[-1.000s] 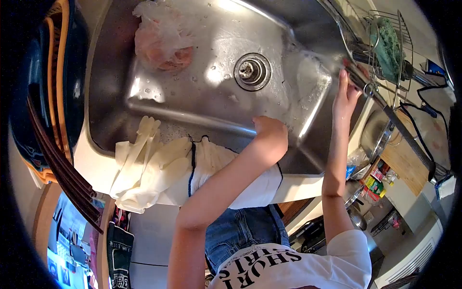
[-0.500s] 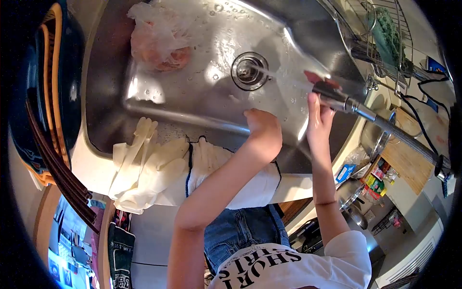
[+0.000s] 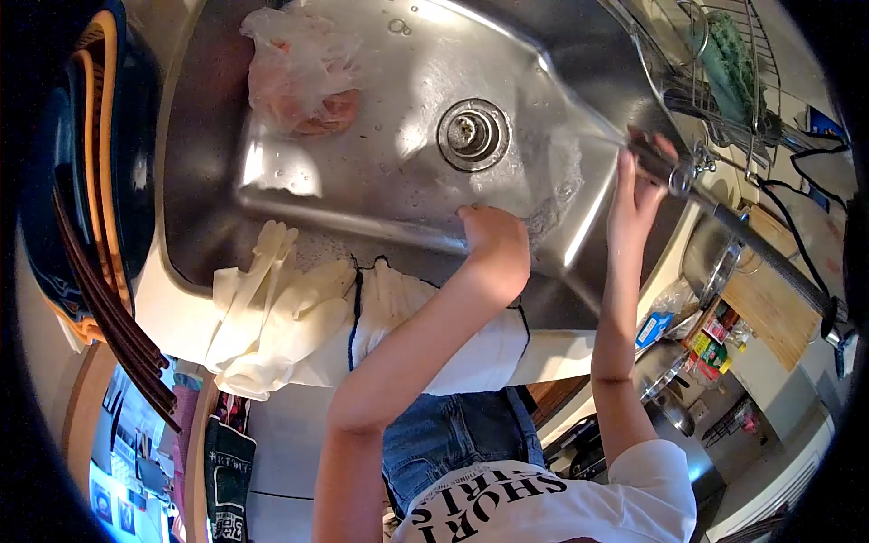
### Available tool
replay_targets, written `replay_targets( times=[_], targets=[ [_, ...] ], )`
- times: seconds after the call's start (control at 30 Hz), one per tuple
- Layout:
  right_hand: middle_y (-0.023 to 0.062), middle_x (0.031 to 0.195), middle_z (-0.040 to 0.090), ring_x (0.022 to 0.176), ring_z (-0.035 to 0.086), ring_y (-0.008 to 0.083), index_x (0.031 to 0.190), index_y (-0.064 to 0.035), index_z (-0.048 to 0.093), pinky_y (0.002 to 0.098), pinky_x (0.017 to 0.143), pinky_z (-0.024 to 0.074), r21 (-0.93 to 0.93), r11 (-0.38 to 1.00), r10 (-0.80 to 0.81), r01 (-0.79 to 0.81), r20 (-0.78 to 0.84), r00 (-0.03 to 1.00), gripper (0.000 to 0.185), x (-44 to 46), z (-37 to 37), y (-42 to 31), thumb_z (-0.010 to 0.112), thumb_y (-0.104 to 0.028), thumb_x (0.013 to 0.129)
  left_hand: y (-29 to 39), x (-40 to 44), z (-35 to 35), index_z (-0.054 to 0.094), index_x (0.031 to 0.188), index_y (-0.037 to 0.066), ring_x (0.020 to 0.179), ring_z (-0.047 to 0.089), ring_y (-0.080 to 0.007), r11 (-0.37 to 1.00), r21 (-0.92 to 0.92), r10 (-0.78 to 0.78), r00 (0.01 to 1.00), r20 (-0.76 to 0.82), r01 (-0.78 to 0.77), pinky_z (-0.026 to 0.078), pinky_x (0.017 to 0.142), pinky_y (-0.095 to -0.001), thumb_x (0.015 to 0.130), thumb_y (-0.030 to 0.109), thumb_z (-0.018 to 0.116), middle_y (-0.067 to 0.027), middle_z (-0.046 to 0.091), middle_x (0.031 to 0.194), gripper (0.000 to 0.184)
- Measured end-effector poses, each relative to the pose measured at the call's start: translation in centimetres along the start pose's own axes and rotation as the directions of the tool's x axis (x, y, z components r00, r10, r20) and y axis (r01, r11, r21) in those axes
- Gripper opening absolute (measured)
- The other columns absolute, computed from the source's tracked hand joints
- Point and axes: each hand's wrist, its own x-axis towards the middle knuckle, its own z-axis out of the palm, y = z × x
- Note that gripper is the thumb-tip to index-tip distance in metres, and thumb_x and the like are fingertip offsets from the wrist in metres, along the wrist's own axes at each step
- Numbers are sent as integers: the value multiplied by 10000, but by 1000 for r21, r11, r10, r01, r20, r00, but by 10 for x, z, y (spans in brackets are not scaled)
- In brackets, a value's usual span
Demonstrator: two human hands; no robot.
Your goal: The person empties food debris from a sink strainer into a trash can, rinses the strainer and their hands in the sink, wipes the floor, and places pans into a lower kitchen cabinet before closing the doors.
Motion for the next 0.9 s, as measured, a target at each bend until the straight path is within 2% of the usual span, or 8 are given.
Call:
replay_targets(
  times=[0.27, 0.33, 0.37, 0.4, 0.57, 0.77, 0.8, 0.9],
  targets=[
    [93, 1039, 505, 971, 443, 140, 1167, -23, 323, 255, 879, 304, 441, 897, -51, -23, 155, 987, 355, 10, 73, -71, 440, -162, 863, -2, 5, 9, 610, 882, 118, 864, 546, -214, 1000, 19, 12, 999, -30, -11, 410, 720, -341, 746, 154, 481, -74, 590, 885, 191],
    [109, 1094, 466, 1005, 416, 156, 1164, -14, 319, 272, 905, 271, 444, 893, -62, -82, 300, 952, 377, -12, 66, -87, 449, -166, 844, -4, 14, 11, 541, 1061, 53, 1062, 454, -282, 985, -172, -3, 1000, 23, 7, 329, 869, -401, 741, 263, 532, -130, 494, 1134, 383],
    [128, 1125, 446, 1039, 399, 176, 1170, -12, 295, 301, 925, 253, 480, 865, -74, -148, 414, 907, 416, -22, 58, -87, 461, -173, 825, 1, 13, 30, 479, 1136, 65, 1079, 443, -269, 972, -230, -95, 970, -222, 43, 329, 887, -419, 765, 283, 501, -126, 437, 1199, 431],
    [95, 1058, 454, 1015, 421, 145, 1124, -22, 332, 295, 844, 361, 538, 791, -13, -293, 492, 870, 415, -31, 47, -92, 508, 33, 752, 1, 13, 32, 479, 1136, 65, 1079, 443, -269, 973, -225, -96, 968, -230, 43, 329, 887, -419, 765, 283, 501, -126, 437, 1199, 431],
    [151, 1113, 430, 1081, 403, 216, 1085, -6, 358, 328, 895, 328, 501, 827, -37, -255, 501, 865, 374, -46, 10, -82, 538, -17, 757, -6, 12, 30, 533, 903, 94, 840, 534, -251, 997, -59, 27, 936, -351, -51, 393, 725, -378, 741, 291, 481, -82, 545, 868, 260],
    [141, 1072, 465, 1015, 415, 180, 1077, -5, 376, 306, 871, 313, 499, 866, -107, -22, 228, 968, 406, -18, -32, -94, 534, -232, 780, -19, 8, 24, 540, 770, 78, 794, 558, -271, 1000, -28, -20, 845, -534, 5, 418, 609, -376, 720, 184, 474, -82, 567, 790, 135],
    [156, 1022, 474, 1012, 443, 274, 1065, 11, 398, 417, 930, 276, 480, 877, -91, 33, 99, 991, 492, -13, -34, -101, 531, -365, 777, -20, 6, 22, 540, 764, 67, 796, 562, -275, 1000, -9, -15, 820, -573, 11, 419, 599, -387, 715, 153, 471, -88, 571, 791, 120],
    [149, 1069, 448, 1012, 430, 275, 1145, 10, 341, 411, 920, 276, 490, 849, -149, 198, -136, 979, 664, 5, -52, -101, 512, -497, 751, -26, 14, 18, 536, 759, 60, 738, 566, -288, 997, -74, -11, 876, -483, -29, 427, 597, -405, 715, 139, 464, -113, 574, 779, 115]
  ],
)
